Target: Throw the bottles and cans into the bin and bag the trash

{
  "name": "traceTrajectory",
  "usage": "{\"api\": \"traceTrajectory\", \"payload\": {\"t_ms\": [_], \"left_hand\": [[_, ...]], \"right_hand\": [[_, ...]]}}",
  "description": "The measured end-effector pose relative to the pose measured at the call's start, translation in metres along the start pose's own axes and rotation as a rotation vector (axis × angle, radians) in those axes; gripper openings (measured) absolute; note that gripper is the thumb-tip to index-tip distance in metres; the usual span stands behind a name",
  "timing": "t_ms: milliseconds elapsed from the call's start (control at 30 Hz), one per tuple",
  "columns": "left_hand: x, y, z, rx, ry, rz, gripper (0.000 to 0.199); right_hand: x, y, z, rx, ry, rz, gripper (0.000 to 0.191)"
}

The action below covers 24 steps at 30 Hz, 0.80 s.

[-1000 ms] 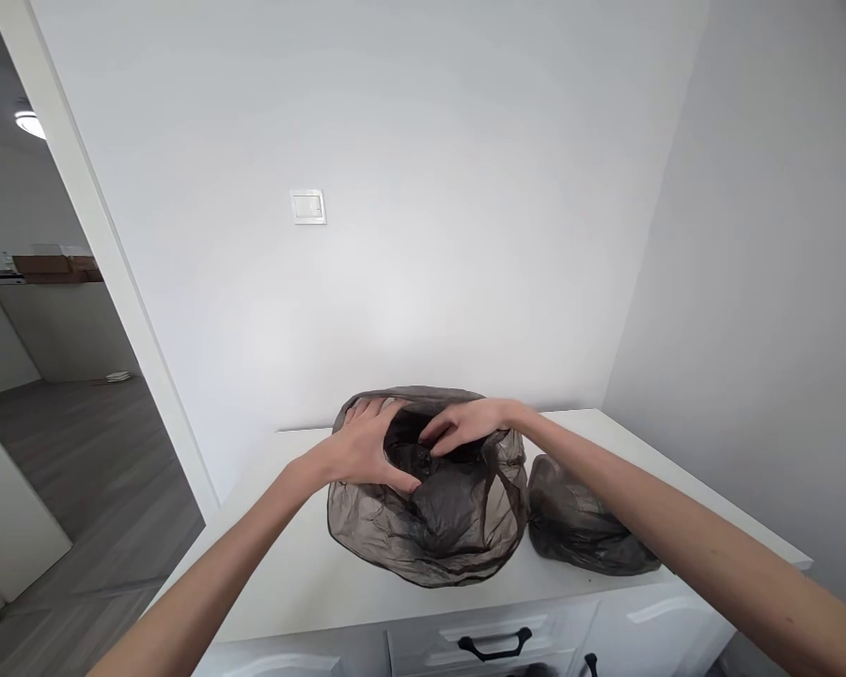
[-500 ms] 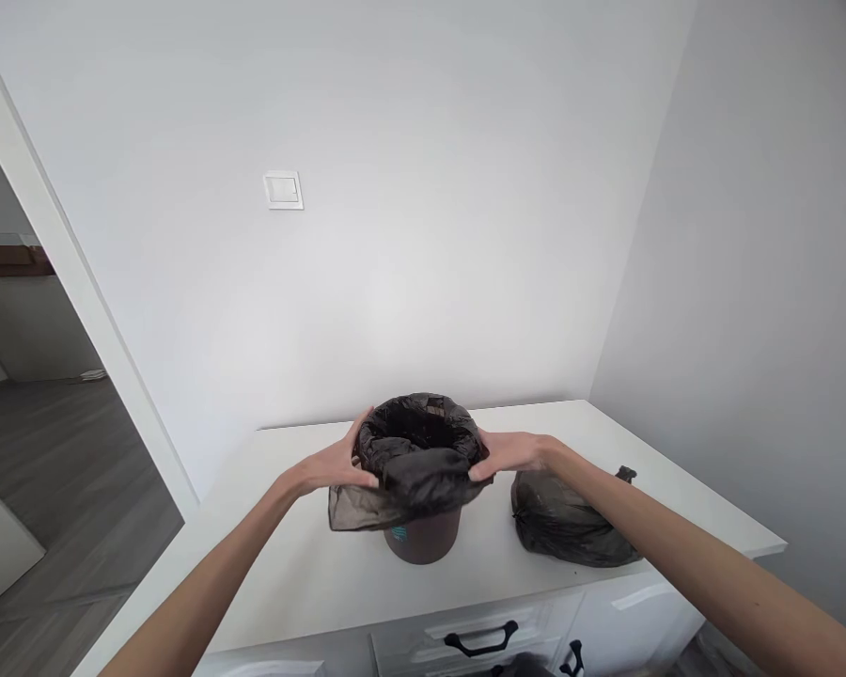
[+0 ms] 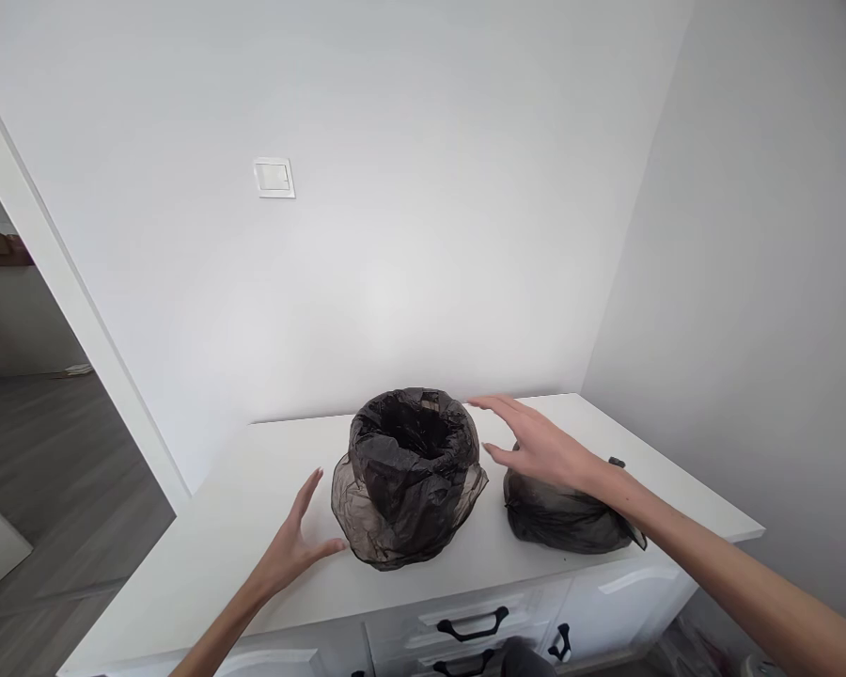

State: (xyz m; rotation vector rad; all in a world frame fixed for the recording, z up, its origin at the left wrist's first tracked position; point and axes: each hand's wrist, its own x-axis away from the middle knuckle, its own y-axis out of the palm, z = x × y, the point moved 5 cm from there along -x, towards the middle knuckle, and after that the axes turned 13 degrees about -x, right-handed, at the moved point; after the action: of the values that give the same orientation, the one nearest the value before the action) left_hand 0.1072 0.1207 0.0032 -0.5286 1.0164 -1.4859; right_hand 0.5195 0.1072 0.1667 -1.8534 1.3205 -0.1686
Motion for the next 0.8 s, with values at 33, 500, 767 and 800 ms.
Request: {"api": "traceTrajectory", "payload": {"t_ms": [33,500,767,800], "left_hand": [[0.006,0.004,-0.012,-0.021,-0.063,0.004,0.102],[0.029,0.022,-0.026,-0.160,-0.192,0.058,0.056],[0.028,0.023,-0.025,-0.233,-0.116,0.087,0.044],[0.028,0.023,-0.025,-0.242,-0.110,0.090,0.043]], "right_hand": [[0.001,0.001,-0.015,0.004,-0.068,-0.017,0.061],[-0.090,0.010,0.049,0.488,0.052,-0.170,0.035],[-0.092,-0.059,0.146,0.576,0.396,-0.022,0.047],[-0.088,-0.065,0.153,0.579,0.423,-0.007,0.048]]}}
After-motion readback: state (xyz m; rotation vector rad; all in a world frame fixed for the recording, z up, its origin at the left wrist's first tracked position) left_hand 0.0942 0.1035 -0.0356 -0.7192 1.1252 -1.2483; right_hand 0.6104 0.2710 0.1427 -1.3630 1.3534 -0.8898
